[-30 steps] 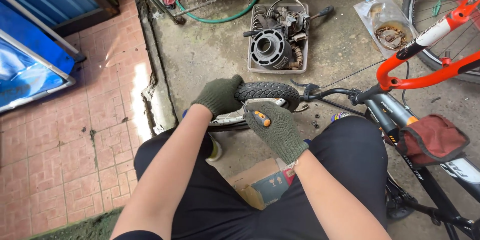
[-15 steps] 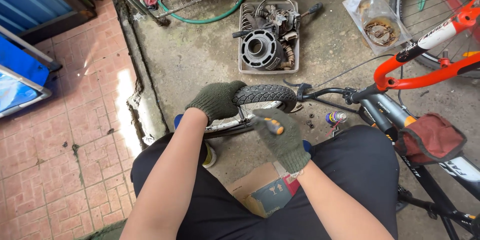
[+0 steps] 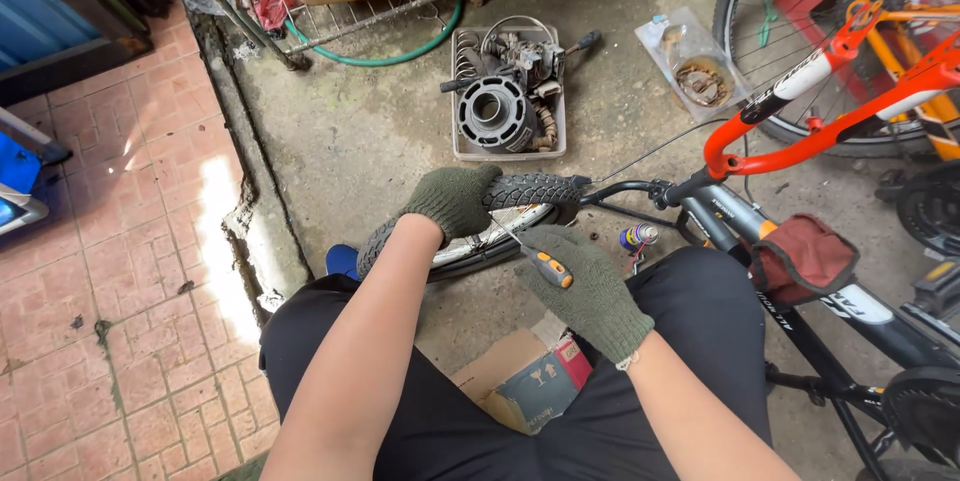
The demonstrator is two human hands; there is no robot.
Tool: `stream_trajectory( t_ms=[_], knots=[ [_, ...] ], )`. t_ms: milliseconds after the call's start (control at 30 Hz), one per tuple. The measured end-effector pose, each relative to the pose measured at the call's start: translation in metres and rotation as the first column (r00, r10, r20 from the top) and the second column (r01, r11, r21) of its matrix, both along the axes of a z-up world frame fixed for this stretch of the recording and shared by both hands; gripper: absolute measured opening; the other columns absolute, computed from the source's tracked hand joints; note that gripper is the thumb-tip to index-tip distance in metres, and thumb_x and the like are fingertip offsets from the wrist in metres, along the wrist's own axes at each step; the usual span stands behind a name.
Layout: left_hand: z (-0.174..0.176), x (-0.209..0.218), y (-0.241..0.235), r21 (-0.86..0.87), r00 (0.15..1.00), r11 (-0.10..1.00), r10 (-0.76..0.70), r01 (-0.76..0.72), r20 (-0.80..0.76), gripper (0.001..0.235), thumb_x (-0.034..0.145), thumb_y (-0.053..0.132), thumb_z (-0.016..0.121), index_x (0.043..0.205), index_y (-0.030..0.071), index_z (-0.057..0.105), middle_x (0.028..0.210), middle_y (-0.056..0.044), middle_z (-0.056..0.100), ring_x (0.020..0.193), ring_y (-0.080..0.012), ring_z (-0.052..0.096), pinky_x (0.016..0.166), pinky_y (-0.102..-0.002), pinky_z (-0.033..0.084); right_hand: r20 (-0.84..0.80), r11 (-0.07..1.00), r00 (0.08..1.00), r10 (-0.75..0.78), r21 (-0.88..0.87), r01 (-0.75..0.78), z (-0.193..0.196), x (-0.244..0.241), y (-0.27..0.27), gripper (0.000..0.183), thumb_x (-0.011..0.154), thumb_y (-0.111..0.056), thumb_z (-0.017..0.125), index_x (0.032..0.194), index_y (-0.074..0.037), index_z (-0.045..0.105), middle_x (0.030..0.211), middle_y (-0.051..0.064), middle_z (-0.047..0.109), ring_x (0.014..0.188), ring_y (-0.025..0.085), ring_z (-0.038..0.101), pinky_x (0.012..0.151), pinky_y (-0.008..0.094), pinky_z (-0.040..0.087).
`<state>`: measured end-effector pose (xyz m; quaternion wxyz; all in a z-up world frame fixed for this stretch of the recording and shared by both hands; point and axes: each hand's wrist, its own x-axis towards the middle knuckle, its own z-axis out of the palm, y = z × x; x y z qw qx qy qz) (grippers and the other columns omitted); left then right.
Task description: The person removes a bicycle tire from the rim using tire levers and their hands. They pry the tire bead over the rim edge, rotate the wheel to access different sections, and pull the tire off the rim completely.
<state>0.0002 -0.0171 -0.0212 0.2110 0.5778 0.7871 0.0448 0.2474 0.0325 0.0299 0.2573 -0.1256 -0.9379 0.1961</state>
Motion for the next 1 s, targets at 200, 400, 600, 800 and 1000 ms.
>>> stream_trajectory(
  t_ms=[200,400,600,800,1000],
  knots=[
    [0.034,0.002,-0.008,-0.024,0.997,1.000,0.015,-0.013,0.072,0.076,0.077,0.028,0.072,0.147,0.024,0.042,0.117,-0.024,0.070,0.115,-0.0477,0.067,0.097,-0.062,0.054,-0.060,0.935,0.990,0.129,-0.324,-0.142,0.017,0.023,-0.011,0.033,0.097,-0.010,0.059,0.126,0.004,0.068,0.137,0.016,0.067,0.145,0.023,0.046,0.125,0.028,0.018],
    [0.025,0.001,0.004,0.007,0.999,0.999,0.039,-0.039,0.025,0.074,0.077,0.025,0.066,0.147,0.040,0.047,0.123,-0.018,0.064,0.106,-0.0488,0.070,0.093,-0.058,0.057,0.043,0.896,0.969,-0.242,-0.373,0.241,0.000,0.048,0.006,0.040,0.072,-0.042,0.089,0.109,-0.030,0.078,0.100,-0.014,0.080,0.103,0.012,0.075,0.089,0.028,0.059],
    [-0.001,0.017,0.012,0.194,0.998,0.980,0.048,-0.041,-0.033,0.056,0.078,0.060,0.072,0.124,0.030,0.064,0.118,-0.013,0.063,0.095,-0.0449,0.072,0.078,-0.058,0.060,0.116,0.820,0.939,-0.325,-0.460,0.341,0.017,0.035,0.008,0.033,0.084,-0.015,0.078,0.114,-0.004,0.073,0.106,0.008,0.077,0.088,0.019,0.073,0.077,0.032,0.058],
    [0.000,0.014,0.013,0.253,0.999,0.967,-0.033,0.036,-0.016,0.058,0.084,0.049,0.069,0.130,0.015,0.059,0.101,-0.021,0.071,0.098,-0.0470,0.071,0.084,-0.061,0.057,0.129,0.699,0.911,-0.391,-0.602,0.386,0.012,0.030,0.003,0.030,0.084,-0.013,0.076,0.113,-0.004,0.075,0.108,0.007,0.078,0.092,0.017,0.074,0.081,0.029,0.058],
    [0.024,0.000,0.006,0.206,0.997,0.978,-0.008,-0.010,0.083,0.056,0.086,0.050,0.067,0.132,0.018,0.059,0.107,-0.020,0.073,0.103,-0.0471,0.069,0.090,-0.063,0.055,-0.061,0.712,0.893,-0.446,-0.628,0.314,0.011,0.012,-0.015,0.030,0.072,-0.009,0.092,0.096,-0.005,0.075,0.087,0.014,0.079,0.095,0.028,0.077,0.078,0.036,0.063]
  ],
)
